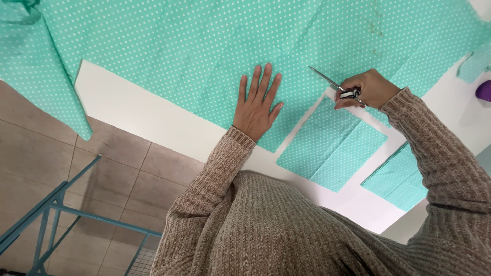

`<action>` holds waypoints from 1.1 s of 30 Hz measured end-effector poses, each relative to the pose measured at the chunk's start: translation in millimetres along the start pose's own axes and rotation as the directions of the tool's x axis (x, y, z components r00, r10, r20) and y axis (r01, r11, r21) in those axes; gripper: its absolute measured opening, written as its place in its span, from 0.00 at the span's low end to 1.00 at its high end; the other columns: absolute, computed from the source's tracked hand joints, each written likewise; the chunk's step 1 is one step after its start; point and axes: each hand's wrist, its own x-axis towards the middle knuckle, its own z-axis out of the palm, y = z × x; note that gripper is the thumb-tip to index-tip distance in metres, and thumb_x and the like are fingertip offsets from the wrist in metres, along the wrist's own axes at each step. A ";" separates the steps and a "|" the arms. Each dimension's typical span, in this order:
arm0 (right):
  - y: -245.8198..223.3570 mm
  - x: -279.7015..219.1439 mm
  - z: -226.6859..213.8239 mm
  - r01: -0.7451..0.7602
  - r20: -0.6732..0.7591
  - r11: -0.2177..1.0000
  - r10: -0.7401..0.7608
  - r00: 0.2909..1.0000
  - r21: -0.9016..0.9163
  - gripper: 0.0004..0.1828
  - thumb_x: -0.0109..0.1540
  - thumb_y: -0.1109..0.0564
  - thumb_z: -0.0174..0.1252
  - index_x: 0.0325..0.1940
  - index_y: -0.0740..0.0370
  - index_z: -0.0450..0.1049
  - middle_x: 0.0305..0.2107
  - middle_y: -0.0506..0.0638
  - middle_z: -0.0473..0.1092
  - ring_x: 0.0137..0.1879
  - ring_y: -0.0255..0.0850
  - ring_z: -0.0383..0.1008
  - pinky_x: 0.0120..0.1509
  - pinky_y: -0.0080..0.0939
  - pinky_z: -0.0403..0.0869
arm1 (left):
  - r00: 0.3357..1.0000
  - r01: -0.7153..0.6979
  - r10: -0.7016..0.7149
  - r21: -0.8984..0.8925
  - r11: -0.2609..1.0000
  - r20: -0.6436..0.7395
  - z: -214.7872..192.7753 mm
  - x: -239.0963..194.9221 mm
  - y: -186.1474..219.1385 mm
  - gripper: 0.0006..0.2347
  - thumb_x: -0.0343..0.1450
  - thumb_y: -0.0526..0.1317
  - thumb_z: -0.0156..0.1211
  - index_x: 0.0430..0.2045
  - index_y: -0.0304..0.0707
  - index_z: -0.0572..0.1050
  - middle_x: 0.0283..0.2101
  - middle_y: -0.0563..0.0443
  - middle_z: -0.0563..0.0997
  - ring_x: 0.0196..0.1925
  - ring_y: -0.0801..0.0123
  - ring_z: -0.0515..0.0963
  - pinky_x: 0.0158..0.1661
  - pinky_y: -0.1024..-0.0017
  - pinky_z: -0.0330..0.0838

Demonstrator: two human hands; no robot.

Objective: The person uses shears to cut a large piece of light blue polka-dotted fabric on a white table. They cut several rectangular pieces, fold them, and continue cutting more sections from the main fabric.

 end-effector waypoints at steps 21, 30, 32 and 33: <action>-18.5 12.5 -0.5 -0.011 0.028 1.000 0.012 1.000 -0.008 0.11 0.48 0.57 0.76 0.29 0.62 0.81 0.07 0.55 0.68 0.11 0.39 0.66 0.21 0.35 0.67 | 1.000 0.012 -0.013 -0.049 0.999 -0.020 1.1 -1.1 -0.3 0.27 0.80 0.54 0.36 0.75 0.44 0.48 0.78 0.42 0.44 0.80 0.51 0.41 0.75 0.46 0.34; -7.9 29.4 1.3 0.037 0.037 0.999 -0.036 0.999 -0.030 0.12 0.48 0.55 0.76 0.27 0.61 0.80 0.08 0.53 0.69 0.13 0.39 0.68 0.22 0.35 0.68 | 0.999 0.016 -0.018 -0.050 0.999 -0.031 0.6 0.8 -0.7 0.29 0.80 0.54 0.37 0.73 0.35 0.51 0.77 0.40 0.46 0.79 0.51 0.44 0.75 0.46 0.37; -18.5 26.1 0.4 0.017 0.033 0.999 -0.016 0.999 -0.039 0.11 0.49 0.57 0.75 0.30 0.63 0.81 0.08 0.55 0.68 0.12 0.40 0.68 0.22 0.35 0.68 | 0.999 0.005 -0.006 -0.049 0.999 -0.034 1.2 0.5 -1.3 0.29 0.80 0.53 0.38 0.73 0.33 0.50 0.77 0.39 0.46 0.79 0.50 0.44 0.75 0.46 0.37; -22.2 24.9 1.2 0.015 0.038 0.999 -0.013 0.999 -0.040 0.11 0.49 0.57 0.75 0.30 0.63 0.81 0.08 0.55 0.68 0.12 0.40 0.68 0.22 0.35 0.68 | 0.999 0.009 -0.010 -0.051 0.999 -0.032 1.5 -1.7 -0.2 0.29 0.80 0.53 0.38 0.73 0.33 0.50 0.77 0.39 0.46 0.79 0.50 0.44 0.75 0.46 0.37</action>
